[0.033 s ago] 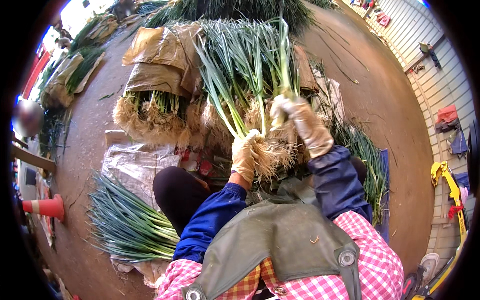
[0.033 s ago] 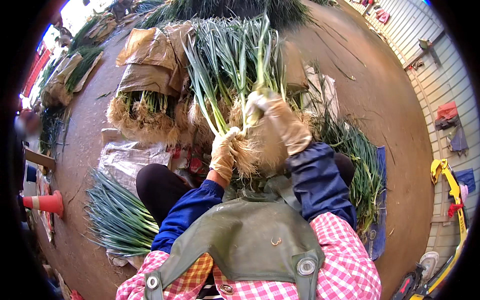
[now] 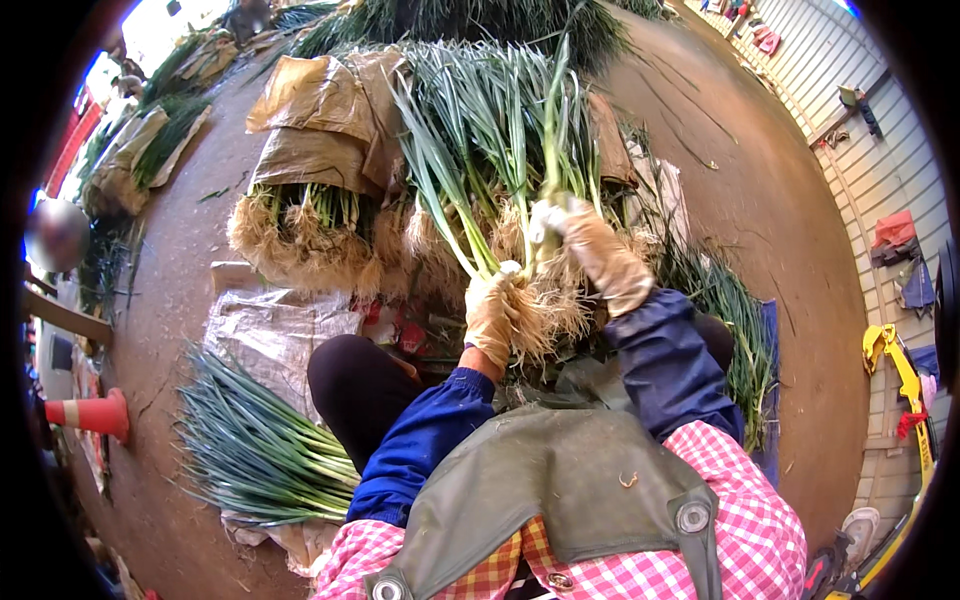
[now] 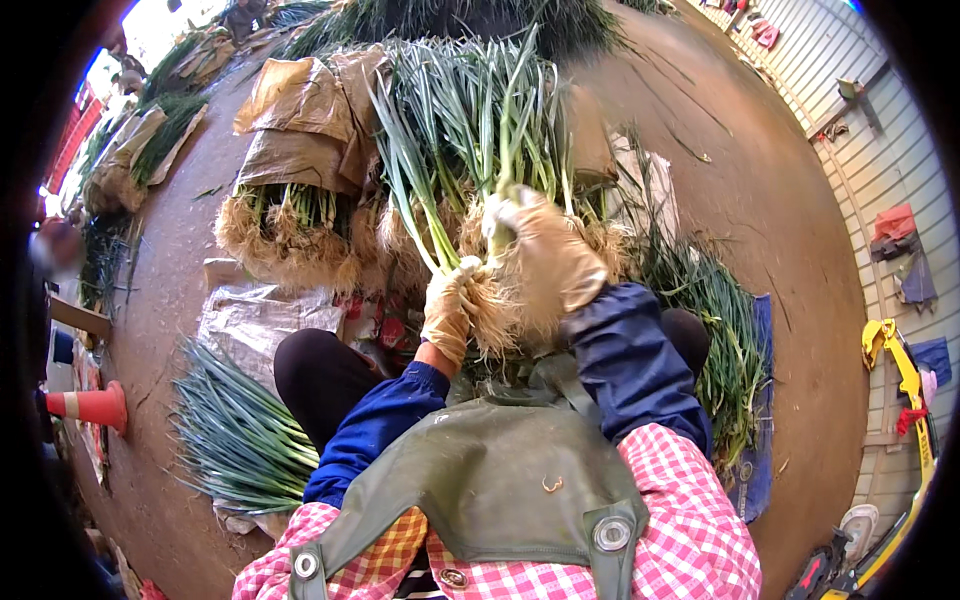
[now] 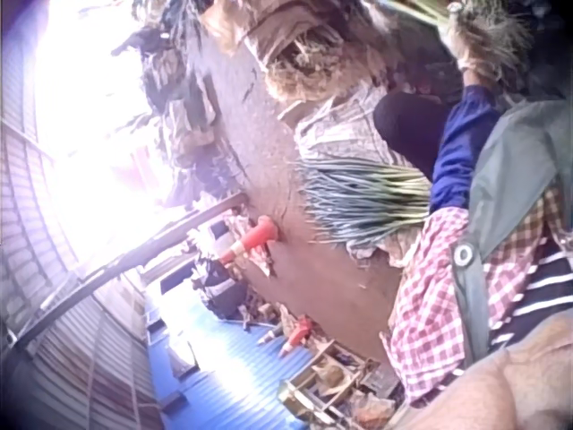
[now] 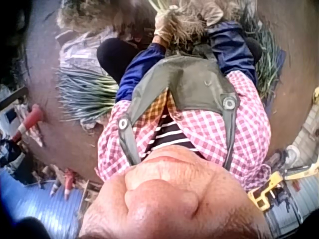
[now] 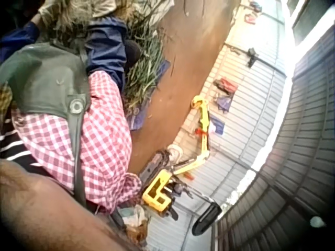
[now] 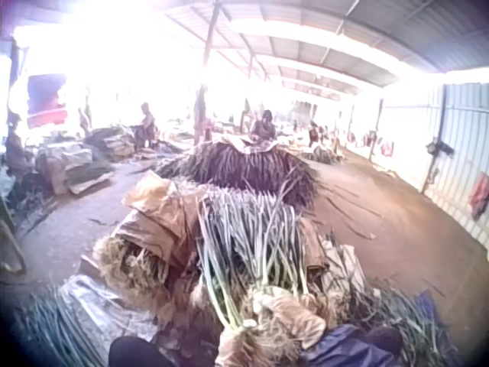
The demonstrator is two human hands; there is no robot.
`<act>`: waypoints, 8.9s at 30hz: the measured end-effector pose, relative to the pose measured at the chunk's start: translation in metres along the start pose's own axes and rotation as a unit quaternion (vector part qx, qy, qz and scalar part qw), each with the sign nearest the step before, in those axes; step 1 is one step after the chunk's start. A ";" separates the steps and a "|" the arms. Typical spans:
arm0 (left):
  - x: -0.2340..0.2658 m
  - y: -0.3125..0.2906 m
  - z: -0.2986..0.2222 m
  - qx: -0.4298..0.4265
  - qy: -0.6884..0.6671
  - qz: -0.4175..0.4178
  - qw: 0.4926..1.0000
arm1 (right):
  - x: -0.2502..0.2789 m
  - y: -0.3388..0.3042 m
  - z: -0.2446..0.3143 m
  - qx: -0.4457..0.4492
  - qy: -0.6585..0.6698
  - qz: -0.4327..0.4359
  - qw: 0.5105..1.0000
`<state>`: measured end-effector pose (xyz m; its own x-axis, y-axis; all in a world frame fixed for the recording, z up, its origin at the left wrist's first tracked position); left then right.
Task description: The person cleans produce by stripping away outer leaves and debris from green onion stalks by hand.
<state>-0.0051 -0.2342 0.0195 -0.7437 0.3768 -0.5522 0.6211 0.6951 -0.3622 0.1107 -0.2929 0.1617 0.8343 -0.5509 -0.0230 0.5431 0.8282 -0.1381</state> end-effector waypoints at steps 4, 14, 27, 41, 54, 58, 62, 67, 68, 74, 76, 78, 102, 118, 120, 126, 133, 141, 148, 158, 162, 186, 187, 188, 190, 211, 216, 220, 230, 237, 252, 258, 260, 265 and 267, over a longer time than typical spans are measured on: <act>-0.005 -0.001 0.005 -0.006 -0.015 -0.027 0.999 | -0.014 0.055 -0.053 -0.004 -0.286 -0.042 0.957; -0.003 -0.009 -0.008 0.015 0.080 0.016 0.997 | -0.010 0.037 -0.069 -0.093 0.017 0.011 0.995; -0.008 0.007 0.018 0.100 -0.167 0.074 0.978 | 0.000 -0.037 -0.041 0.015 0.157 -0.009 0.987; -0.029 -0.019 0.000 0.105 -0.113 0.079 0.985 | 0.383 -0.340 -0.047 -0.278 -0.159 -0.271 0.908; -0.034 -0.040 -0.005 0.083 -0.092 0.152 0.981 | 0.053 -0.047 -0.083 -0.061 0.329 -0.033 0.942; -0.027 -0.052 -0.019 0.102 -0.143 0.130 0.976 | -0.014 -0.013 -0.114 -0.084 0.154 0.046 0.983; -0.006 -0.031 -0.015 0.115 -0.246 0.167 0.948 | 0.054 -0.023 -0.077 -0.029 0.113 -0.169 0.979; -0.026 -0.059 -0.046 0.136 -0.174 0.152 0.964 | 0.083 -0.055 -0.027 0.051 -0.238 -0.245 0.938; -0.033 -0.065 -0.044 0.138 -0.123 0.178 0.966 | 0.069 -0.062 -0.027 0.072 -0.379 -0.225 0.895; 0.002 -0.022 0.055 0.231 -0.265 0.228 0.908 | -0.029 -0.081 -0.024 0.150 -0.461 0.004 0.874; -0.020 -0.037 0.043 0.237 -0.228 0.206 0.922 | 0.002 -0.054 -0.042 0.065 -0.390 -0.030 0.918; -0.034 -0.050 0.028 0.233 -0.190 0.183 0.936 | 0.022 -0.030 -0.075 -0.089 -0.137 -0.063 0.985; -0.011 -0.039 0.006 0.097 -0.168 0.101 0.976 | -0.001 -0.030 -0.050 -0.116 -0.063 0.163 0.978; -0.017 -0.036 0.027 0.165 -0.187 0.124 0.960 | -0.021 -0.075 -0.066 -0.062 0.217 0.178 0.958; -0.016 -0.043 0.023 0.173 -0.177 0.079 0.966 | -0.025 -0.091 -0.057 -0.117 0.146 0.175 0.967; -0.027 -0.040 0.026 0.150 -0.183 0.090 0.967 | -0.015 -0.132 -0.040 -0.148 0.250 0.156 0.944; -0.019 -0.037 -0.041 0.089 -0.192 0.122 0.970 | 0.112 -0.211 0.018 -0.033 0.196 -0.004 0.980; -0.045 -0.050 -0.074 0.019 -0.224 0.247 0.942 | 0.345 -0.266 -0.013 -0.268 -0.686 -0.236 0.634; -0.024 -0.039 -0.025 0.130 -0.129 0.067 0.981 | 0.132 -0.008 -0.008 -0.050 -0.463 -0.166 0.869; -0.027 -0.021 -0.011 0.105 -0.126 0.137 0.977 | 0.081 0.063 -0.010 -0.088 -0.516 -0.194 0.830; -0.035 -0.027 -0.002 0.131 -0.152 0.137 0.970 | 0.028 0.022 -0.043 -0.030 -0.457 -0.014 0.889; -0.032 -0.026 0.008 0.131 -0.195 0.080 0.969 | 0.023 0.014 -0.064 -0.013 0.222 0.024 0.975; -0.038 -0.029 0.006 0.143 -0.215 0.106 0.960 | 0.033 0.000 -0.072 -0.036 0.281 0.037 0.958; -0.035 -0.029 0.004 0.142 -0.220 0.124 0.957 | 0.026 -0.008 -0.064 -0.016 0.267 0.033 0.963; -0.032 -0.027 -0.001 0.146 -0.241 0.181 0.942 | 0.004 -0.026 -0.053 -0.050 0.277 0.032 0.959; -0.050 -0.035 -0.025 0.122 -0.213 0.207 0.947 | 0.314 -0.279 0.017 -0.355 -0.762 -0.174 0.512; -0.055 -0.037 -0.016 0.132 -0.214 0.198 0.948 | 0.145 -0.163 0.032 0.017 -0.329 -0.099 0.939; -0.019 -0.008 0.000 0.128 -0.127 0.195 0.964 | 0.007 -0.076 -0.008 0.001 -0.225 0.116 0.967; -0.034 -0.024 -0.086 0.001 -0.217 0.196 0.956 | 0.051 -0.127 -0.080 -0.091 -0.548 0.264 0.789; -0.043 -0.021 -0.001 0.130 -0.161 0.234 0.950 | 0.153 -0.003 -0.043 -0.045 -0.412 -0.276 0.867; -0.038 -0.016 0.024 0.167 -0.027 0.141 0.975 | 0.010 -0.065 -0.044 0.068 -0.604 0.094 0.789; -0.023 -0.016 0.040 0.213 -0.046 0.078 0.973 | 0.048 -0.036 -0.046 -0.105 -0.397 0.035 0.911; -0.013 -0.009 0.038 0.200 -0.019 0.097 0.975 | 0.042 -0.022 -0.061 -0.167 -0.312 -0.023 0.935; -0.027 -0.018 0.033 0.156 -0.041 0.092 0.983 | 0.042 -0.003 -0.105 -0.038 -0.281 -0.067 0.957; -0.024 -0.027 0.009 0.166 -0.057 0.075 0.982 | 0.026 -0.013 -0.065 -0.117 -0.262 -0.117 0.951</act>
<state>-0.0018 -0.2677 0.0356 -0.6173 0.3758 -0.6911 0.7816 0.3924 -0.4848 0.1189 -0.3244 0.0982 0.6600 -0.5392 0.5232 0.7343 0.6104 -0.2972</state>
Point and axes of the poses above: each hand's wrist, its own y-axis towards the middle knuckle, its own x-axis out of the back of the hand, z = x × y, the point moved 5 cm from there along y, towards the middle knuckle, and after that the axes turned 1 degree about -x, right-handed, at the moved point
